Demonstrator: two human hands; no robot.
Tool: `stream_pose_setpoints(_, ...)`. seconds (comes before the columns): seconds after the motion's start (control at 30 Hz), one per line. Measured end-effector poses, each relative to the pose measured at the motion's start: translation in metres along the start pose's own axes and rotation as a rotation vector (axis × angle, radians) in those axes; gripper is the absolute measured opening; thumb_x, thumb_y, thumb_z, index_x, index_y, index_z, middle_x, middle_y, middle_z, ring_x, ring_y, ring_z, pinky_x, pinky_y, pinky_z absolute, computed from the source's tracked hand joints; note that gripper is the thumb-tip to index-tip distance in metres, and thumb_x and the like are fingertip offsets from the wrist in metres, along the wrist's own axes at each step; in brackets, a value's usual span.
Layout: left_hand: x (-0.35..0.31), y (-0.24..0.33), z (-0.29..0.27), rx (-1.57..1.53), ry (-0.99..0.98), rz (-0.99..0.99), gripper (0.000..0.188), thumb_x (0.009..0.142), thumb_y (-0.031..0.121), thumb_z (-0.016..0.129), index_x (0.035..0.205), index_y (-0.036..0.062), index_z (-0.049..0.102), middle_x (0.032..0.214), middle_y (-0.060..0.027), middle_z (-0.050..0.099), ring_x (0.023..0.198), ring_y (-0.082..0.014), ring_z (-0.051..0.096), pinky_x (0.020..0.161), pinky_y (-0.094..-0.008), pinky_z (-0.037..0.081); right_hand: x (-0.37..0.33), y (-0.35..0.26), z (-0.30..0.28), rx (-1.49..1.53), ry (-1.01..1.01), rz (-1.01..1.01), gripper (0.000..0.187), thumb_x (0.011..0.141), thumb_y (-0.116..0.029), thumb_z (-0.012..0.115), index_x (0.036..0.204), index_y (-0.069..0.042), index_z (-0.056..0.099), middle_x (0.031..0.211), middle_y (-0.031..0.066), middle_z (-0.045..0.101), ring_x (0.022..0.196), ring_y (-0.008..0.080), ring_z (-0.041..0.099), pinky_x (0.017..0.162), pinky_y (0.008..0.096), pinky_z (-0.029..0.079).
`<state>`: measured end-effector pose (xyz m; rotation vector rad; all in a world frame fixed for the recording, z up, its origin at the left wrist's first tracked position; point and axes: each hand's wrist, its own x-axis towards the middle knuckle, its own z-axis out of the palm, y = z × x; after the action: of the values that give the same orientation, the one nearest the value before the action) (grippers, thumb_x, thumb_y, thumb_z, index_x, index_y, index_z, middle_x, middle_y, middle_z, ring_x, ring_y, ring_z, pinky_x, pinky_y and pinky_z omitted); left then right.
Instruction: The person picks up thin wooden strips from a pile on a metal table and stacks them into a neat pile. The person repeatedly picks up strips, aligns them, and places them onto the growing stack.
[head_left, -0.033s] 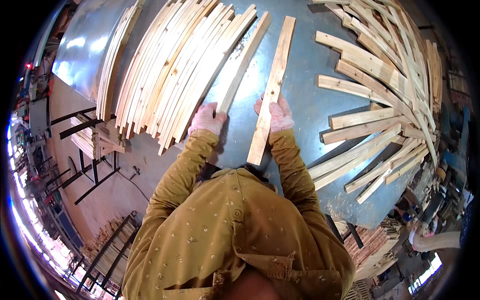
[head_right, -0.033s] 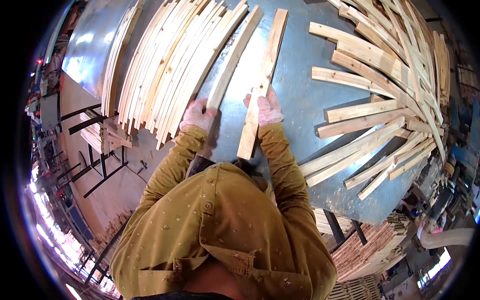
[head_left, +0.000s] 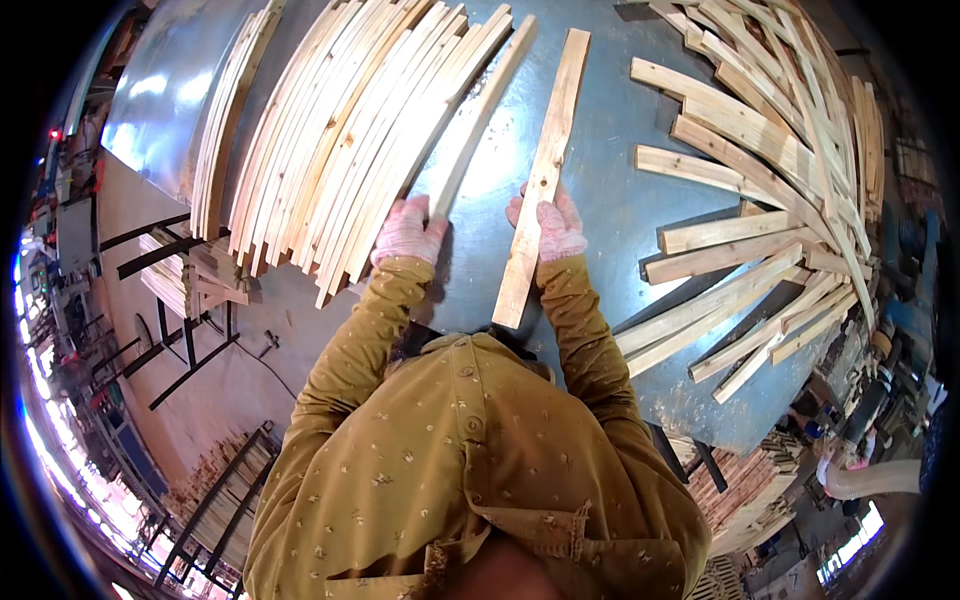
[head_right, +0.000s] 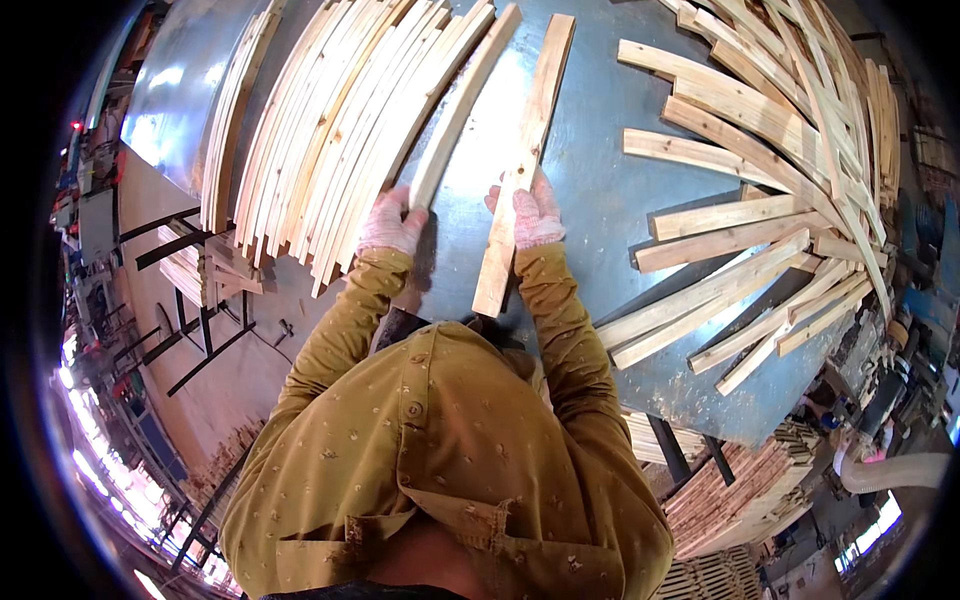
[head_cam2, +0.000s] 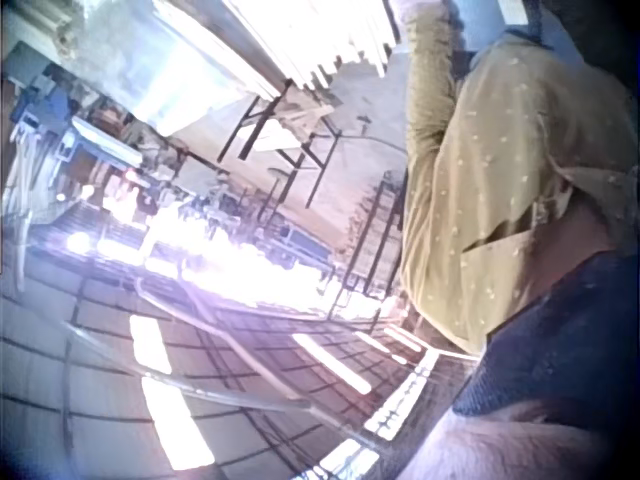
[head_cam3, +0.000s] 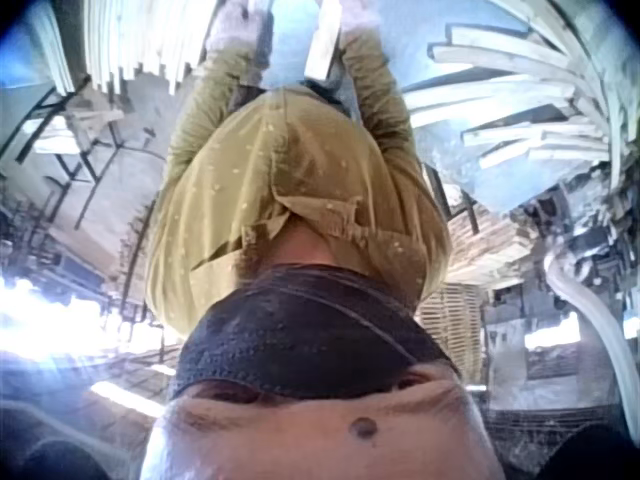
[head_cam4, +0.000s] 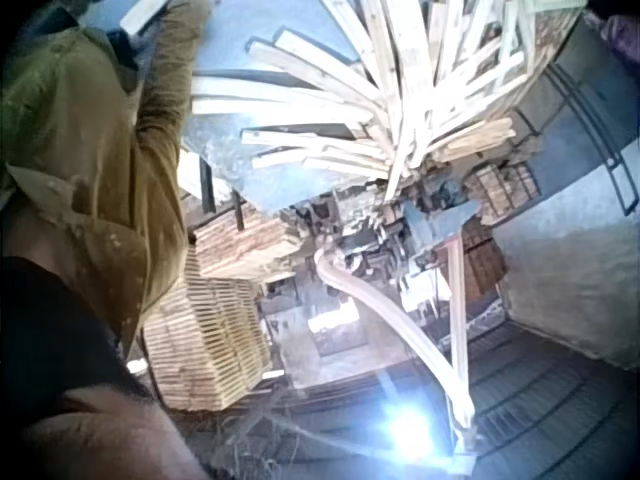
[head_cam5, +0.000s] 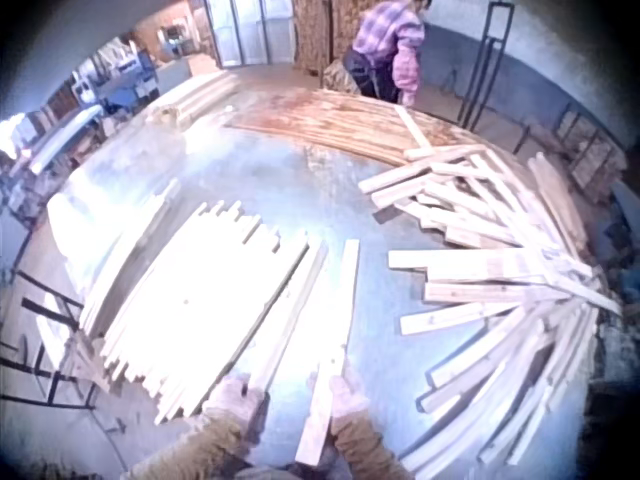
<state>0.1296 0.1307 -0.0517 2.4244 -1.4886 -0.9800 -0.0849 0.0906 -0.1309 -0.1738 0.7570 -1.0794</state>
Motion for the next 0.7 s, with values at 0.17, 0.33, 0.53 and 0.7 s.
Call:
stream_pose_setpoints(0.17, 0.021, -0.039, -0.006, 0.560, 0.465, 0.383, 0.067, 0.082, 0.025, 0.067, 0.141, 0.0077, 0.041, 0.134, -0.0192, 0.047, 0.116, -0.0353, 0.055, 0.093, -0.0504, 0.045, 0.018, 0.017, -0.045, 0.142, -0.194, 0.057, 0.063, 0.089, -0.013, 0.069, 0.144, -0.005, 0.040, 0.111, 0.0141, 0.059, 0.095, 0.0264, 0.064, 0.083, 0.0402, 0.057)
stream_pose_setpoints(0.33, 0.004, -0.022, -0.019, 0.359, 0.352, 0.393, 0.077, 0.086, 0.033, 0.069, 0.147, 0.0027, 0.033, 0.145, -0.0259, 0.039, 0.131, -0.0402, 0.043, 0.108, -0.0489, 0.037, -0.016, -0.020, 0.034, -0.056, -0.031, -0.090, 0.058, 0.091, -0.017, 0.066, 0.142, -0.003, 0.042, 0.115, 0.0156, 0.059, 0.095, 0.0263, 0.064, 0.083, 0.0382, 0.056)
stream_pose_setpoints(0.53, -0.043, 0.028, -0.018, -0.718, -0.586, 0.165, 0.079, 0.086, 0.034, 0.073, 0.146, 0.0000, 0.034, 0.130, -0.0139, 0.054, 0.117, -0.0246, 0.052, 0.098, -0.0375, 0.046, 0.007, -0.028, 0.100, -0.108, -0.212, -0.159, 0.055, 0.095, -0.018, 0.057, 0.143, -0.002, 0.037, 0.121, 0.0143, 0.056, 0.103, 0.0261, 0.062, 0.091, 0.0390, 0.055)
stream_pose_setpoints(0.7, -0.040, 0.013, -0.037, -0.443, -0.087, 0.293, 0.067, 0.089, 0.033, 0.066, 0.142, 0.0008, 0.039, 0.122, -0.0154, 0.061, 0.116, -0.0283, 0.057, 0.099, -0.0386, 0.046, 0.004, 0.004, 0.181, -0.577, -0.149, -0.210, 0.075, 0.084, -0.004, 0.069, 0.147, -0.001, 0.028, 0.124, 0.0136, 0.053, 0.105, 0.0203, 0.059, 0.094, 0.0345, 0.053)
